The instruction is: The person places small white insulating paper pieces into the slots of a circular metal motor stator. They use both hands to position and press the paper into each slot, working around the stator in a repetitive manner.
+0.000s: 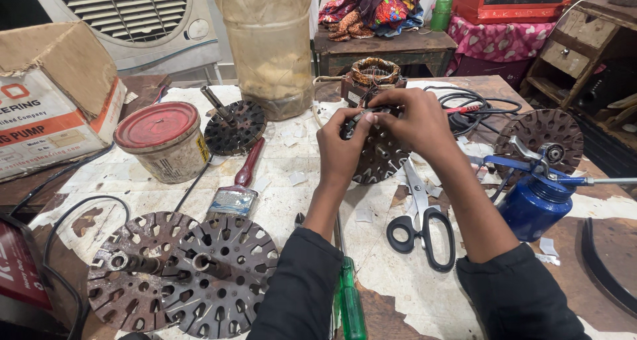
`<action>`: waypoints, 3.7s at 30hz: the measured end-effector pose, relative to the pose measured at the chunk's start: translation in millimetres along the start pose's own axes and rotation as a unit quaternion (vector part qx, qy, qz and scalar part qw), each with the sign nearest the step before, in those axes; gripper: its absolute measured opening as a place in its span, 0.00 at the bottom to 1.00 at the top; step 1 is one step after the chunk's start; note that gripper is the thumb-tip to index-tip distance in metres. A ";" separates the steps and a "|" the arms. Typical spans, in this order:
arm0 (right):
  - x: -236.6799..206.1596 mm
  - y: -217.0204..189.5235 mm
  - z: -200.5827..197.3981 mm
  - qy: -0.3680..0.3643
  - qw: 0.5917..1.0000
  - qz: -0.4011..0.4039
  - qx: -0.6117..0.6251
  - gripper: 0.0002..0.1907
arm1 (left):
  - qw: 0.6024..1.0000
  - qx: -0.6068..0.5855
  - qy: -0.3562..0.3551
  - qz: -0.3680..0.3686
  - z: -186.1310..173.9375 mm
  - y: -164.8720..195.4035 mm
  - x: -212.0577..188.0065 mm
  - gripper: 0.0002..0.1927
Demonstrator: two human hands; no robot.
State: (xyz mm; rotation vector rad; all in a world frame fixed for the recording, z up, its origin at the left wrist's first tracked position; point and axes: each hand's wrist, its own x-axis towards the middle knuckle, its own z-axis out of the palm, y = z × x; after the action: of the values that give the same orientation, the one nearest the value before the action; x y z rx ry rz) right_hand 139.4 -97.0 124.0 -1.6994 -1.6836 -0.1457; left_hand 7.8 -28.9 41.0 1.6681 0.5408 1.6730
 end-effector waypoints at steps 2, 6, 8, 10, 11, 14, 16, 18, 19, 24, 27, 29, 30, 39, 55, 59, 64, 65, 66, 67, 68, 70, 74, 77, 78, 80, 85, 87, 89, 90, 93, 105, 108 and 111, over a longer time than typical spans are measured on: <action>-0.7 -2.4 0.0 -0.002 1.000 0.012 0.001 0.14 | 1.000 -0.010 -0.001 -0.016 -1.0 2.7 0.3 0.14; -0.3 1.4 0.1 0.008 1.000 -0.020 0.022 0.14 | 0.999 -0.020 -0.011 -0.027 0.1 0.7 0.2 0.14; 0.3 4.2 2.9 -0.006 0.998 -0.033 0.054 0.14 | 1.000 -0.022 -0.007 -0.015 1.1 -2.0 -0.4 0.14; 0.5 6.6 5.4 -0.018 0.996 -0.025 0.085 0.14 | 1.000 -0.020 -0.001 -0.003 2.4 -4.1 -0.9 0.14; 0.6 7.2 6.7 -0.025 0.995 -0.011 0.099 0.14 | 1.000 -0.016 0.003 0.002 2.8 -4.8 -1.2 0.14; 0.2 8.7 6.8 -0.031 0.993 -0.002 0.113 0.14 | 1.000 -0.002 0.017 0.015 4.3 -4.4 -2.3 0.13; 1.9 8.2 6.6 -0.029 0.993 -0.014 0.116 0.15 | 1.000 0.006 0.019 0.016 3.7 -3.1 -0.4 0.13; 1.7 7.8 5.9 -0.028 0.992 -0.029 0.122 0.15 | 1.000 0.009 0.011 0.006 3.8 -1.3 0.7 0.12; 1.5 7.5 5.8 -0.028 0.991 -0.028 0.124 0.15 | 1.000 0.014 0.011 0.002 3.9 -0.5 1.1 0.12; 0.5 7.6 7.1 -0.032 0.990 -0.022 0.133 0.15 | 0.999 0.030 0.017 0.012 4.3 0.4 1.5 0.12; 1.2 8.4 8.0 -0.036 0.991 -0.021 0.130 0.15 | 0.999 0.035 0.016 0.002 4.3 -0.3 1.7 0.12; 1.7 9.0 8.6 -0.033 0.992 -0.030 0.122 0.15 | 0.999 0.045 0.014 0.010 4.3 -1.0 2.1 0.12; 1.6 9.0 8.5 -0.031 0.992 -0.035 0.117 0.15 | 0.999 0.049 0.013 0.015 3.9 -0.8 2.0 0.12; 2.4 9.1 9.8 -0.026 0.992 -0.026 0.123 0.15 | 1.000 -0.009 0.000 0.003 1.1 -0.9 1.7 0.13; 0.1 25.7 48.3 -0.100 0.890 0.030 0.445 0.19 | 0.949 -0.260 -0.026 -0.175 -4.4 -50.4 10.3 0.08; 0.0 26.6 64.1 -0.095 0.882 0.034 0.461 0.21 | 0.960 -0.244 0.002 -0.133 -7.1 -54.2 8.4 0.07; 0.2 27.2 74.4 -0.059 0.895 0.037 0.441 0.21 | 0.965 -0.222 0.002 -0.142 -10.7 -50.4 5.9 0.09; -0.4 28.5 73.0 -0.059 0.888 0.064 0.452 0.20 | 0.964 -0.224 -0.005 -0.141 -10.4 -49.3 5.6 0.09; -1.0 29.0 71.9 -0.059 0.880 0.092 0.463 0.20 | 0.964 -0.225 -0.011 -0.140 -10.2 -47.9 5.5 0.10; -0.8 29.9 70.1 -0.057 0.873 0.090 0.477 0.20 | 0.961 -0.233 -0.019 -0.150 -9.4 -46.8 5.7 0.11; 0.0 31.8 66.5 -0.054 0.866 0.089 0.490 0.20 | 0.957 -0.242 -0.027 -0.160 -8.2 -46.0 5.9 0.12; -0.1 35.3 61.0 -0.049 0.850 0.103 0.514 0.20 | 0.956 -0.243 -0.042 -0.162 -6.3 -45.4 4.6 0.13; 2.1 38.6 57.5 -0.043 0.838 0.111 0.533 0.19 | 0.957 -0.243 -0.050 -0.150 -5.3 -48.1 4.4 0.15; 2.6 36.7 60.1 -0.056 0.841 0.093 0.530 0.18 | 0.952 -0.255 -0.034 -0.166 -7.0 -51.2 5.4 0.15; 2.0 35.2 60.8 -0.062 0.842 0.090 0.529 0.18 | 0.950 -0.258 -0.027 -0.172 -8.0 -51.7 5.3 0.15; 0.1 32.5 61.3 -0.067 0.841 0.095 0.528 0.18 | 0.953 -0.256 -0.023 -0.159 -9.0 -52.0 4.6 0.15; -0.1 29.1 57.7 -0.079 0.850 0.105 0.511 0.19 | 0.954 -0.257 -0.024 -0.153 -10.8 -49.9 4.2 0.13; 0.0 28.7 58.4 -0.073 0.860 0.096 0.496 0.19 | 0.953 -0.263 -0.024 -0.150 -11.2 -48.5 4.1 0.12; 0.0 30.0 58.2 -0.078 0.856 0.101 0.502 0.20 | 0.954 -0.264 -0.027 -0.142 -11.4 -47.7 3.8 0.11; 0.0 30.7 57.8 -0.080 0.854 0.103 0.504 0.20 | 0.954 -0.265 -0.029 -0.137 -11.5 -47.0 3.8 0.10; -0.3 32.8 57.4 -0.080 0.855 0.107 0.501 0.21 | 0.950 -0.271 -0.032 -0.150 -10.5 -45.9 4.1 0.09; -1.4 28.4 59.8 -0.068 0.855 0.083 0.508 0.17 | 0.935 -0.278 -0.028 -0.220 -11.6 -47.4 7.9 0.09; -0.4 25.9 61.4 -0.064 0.853 0.087 0.510 0.17 | 0.930 -0.286 -0.029 -0.230 -13.0 -46.3 8.4 0.09; -0.9 24.5 63.5 -0.063 0.859 0.082 0.501 0.16 | 0.925 -0.290 -0.023 -0.243 -14.9 -45.8 8.1 0.08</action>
State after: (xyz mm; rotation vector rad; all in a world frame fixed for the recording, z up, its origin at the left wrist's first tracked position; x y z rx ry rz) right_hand 136.0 -59.5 67.3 -1.0228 -1.2935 0.8100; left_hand 2.3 10.2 12.2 1.0328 0.3475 1.2565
